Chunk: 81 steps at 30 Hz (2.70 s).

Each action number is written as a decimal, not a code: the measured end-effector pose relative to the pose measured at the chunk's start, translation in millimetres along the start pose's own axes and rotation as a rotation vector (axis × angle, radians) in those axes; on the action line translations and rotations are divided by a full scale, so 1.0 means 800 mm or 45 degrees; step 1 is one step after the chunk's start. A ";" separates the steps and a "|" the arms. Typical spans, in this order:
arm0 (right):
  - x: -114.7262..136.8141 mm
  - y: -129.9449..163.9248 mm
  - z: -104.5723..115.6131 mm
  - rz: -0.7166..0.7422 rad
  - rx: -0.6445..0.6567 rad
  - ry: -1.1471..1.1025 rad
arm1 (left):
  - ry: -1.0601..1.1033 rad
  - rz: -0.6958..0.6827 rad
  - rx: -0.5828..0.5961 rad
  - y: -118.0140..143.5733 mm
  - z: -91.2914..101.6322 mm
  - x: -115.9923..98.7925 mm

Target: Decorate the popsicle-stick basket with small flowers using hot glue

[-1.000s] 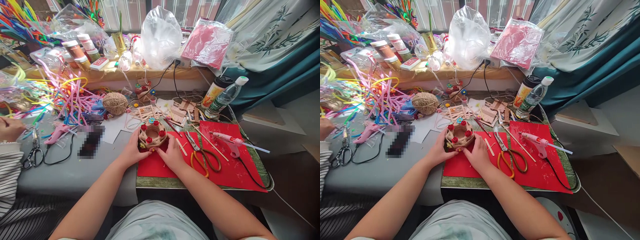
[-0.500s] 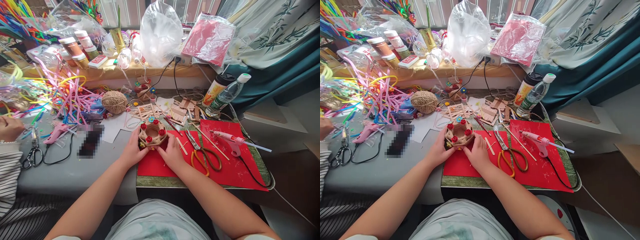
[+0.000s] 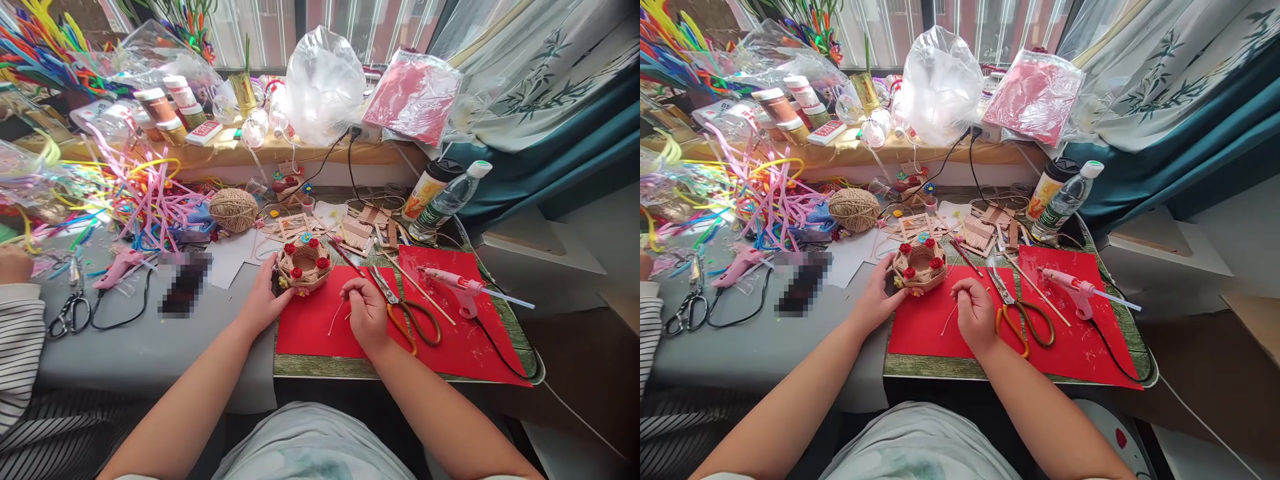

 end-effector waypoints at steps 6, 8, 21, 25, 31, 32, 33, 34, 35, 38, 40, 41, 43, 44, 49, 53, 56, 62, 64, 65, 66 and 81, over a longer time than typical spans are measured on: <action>0.020 0.009 0.010 0.090 -0.101 -0.218 | 0.022 -0.090 -0.231 0.002 0.022 -0.016; 0.036 0.010 0.023 0.104 -0.184 -0.228 | -0.039 -0.141 -0.357 0.005 0.039 -0.028; -0.010 0.101 -0.055 -0.547 0.813 -0.253 | 0.198 -0.799 0.322 0.057 -0.040 -0.156; -0.033 0.099 -0.054 -0.546 0.747 -0.248 | 0.266 -0.595 0.348 0.052 -0.048 -0.132; -0.039 0.104 -0.054 -0.562 0.786 -0.164 | 0.357 -0.504 0.448 0.047 -0.050 -0.123; -0.040 0.104 -0.054 -0.566 0.783 -0.157 | 0.356 -0.505 0.456 0.047 -0.050 -0.122; -0.042 0.105 -0.053 -0.571 0.772 -0.154 | 0.351 -0.510 0.451 0.048 -0.051 -0.122; -0.044 0.104 -0.053 -0.576 0.752 -0.154 | 0.342 -0.518 0.437 0.048 -0.051 -0.121; -0.047 0.103 -0.052 -0.580 0.725 -0.158 | 0.330 -0.524 0.414 0.049 -0.050 -0.121; -0.051 0.102 -0.052 -0.577 0.663 -0.163 | 0.298 -0.524 0.357 0.050 -0.049 -0.120; -0.053 0.102 -0.053 -0.570 0.645 -0.165 | 0.290 -0.522 0.361 0.051 -0.050 -0.120; -0.054 0.102 -0.054 -0.567 0.638 -0.163 | 0.287 -0.519 0.363 0.050 -0.050 -0.120; -0.055 0.103 -0.054 -0.566 0.623 -0.160 | 0.282 -0.513 0.363 0.049 -0.050 -0.119; -0.054 0.104 -0.054 -0.564 0.617 -0.160 | 0.282 -0.512 0.359 0.049 -0.049 -0.119; -0.052 0.104 -0.054 -0.573 0.611 -0.157 | 0.272 -0.538 0.355 0.048 -0.048 -0.122; -0.052 0.102 -0.056 -0.578 0.614 -0.177 | 0.265 -0.568 0.308 0.048 -0.045 -0.126; -0.053 0.101 -0.056 -0.573 0.617 -0.186 | 0.269 -0.579 0.289 0.047 -0.044 -0.127; -0.045 0.101 -0.054 -0.528 0.613 -0.134 | 0.268 -0.535 0.356 0.047 -0.048 -0.120; -0.041 0.101 -0.054 -0.528 0.618 -0.147 | 0.258 -0.568 0.360 0.048 -0.049 -0.122; -0.039 0.101 -0.055 -0.532 0.626 -0.153 | 0.251 -0.594 0.356 0.049 -0.049 -0.123; -0.039 0.101 -0.056 -0.535 0.632 -0.164 | 0.248 -0.621 0.338 0.050 -0.048 -0.125; -0.029 0.096 -0.060 -0.464 0.704 -0.235 | 0.448 -0.520 0.359 0.047 -0.051 -0.114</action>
Point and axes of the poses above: each hand's wrist, its own y-axis away from the middle knuckle, its own z-axis out of the back of the hand, x = y × z, the point moved 7 cm from there along -y, towards the middle knuckle, and after that the axes turned 8 degrees about -z, right-handed, at the moved point
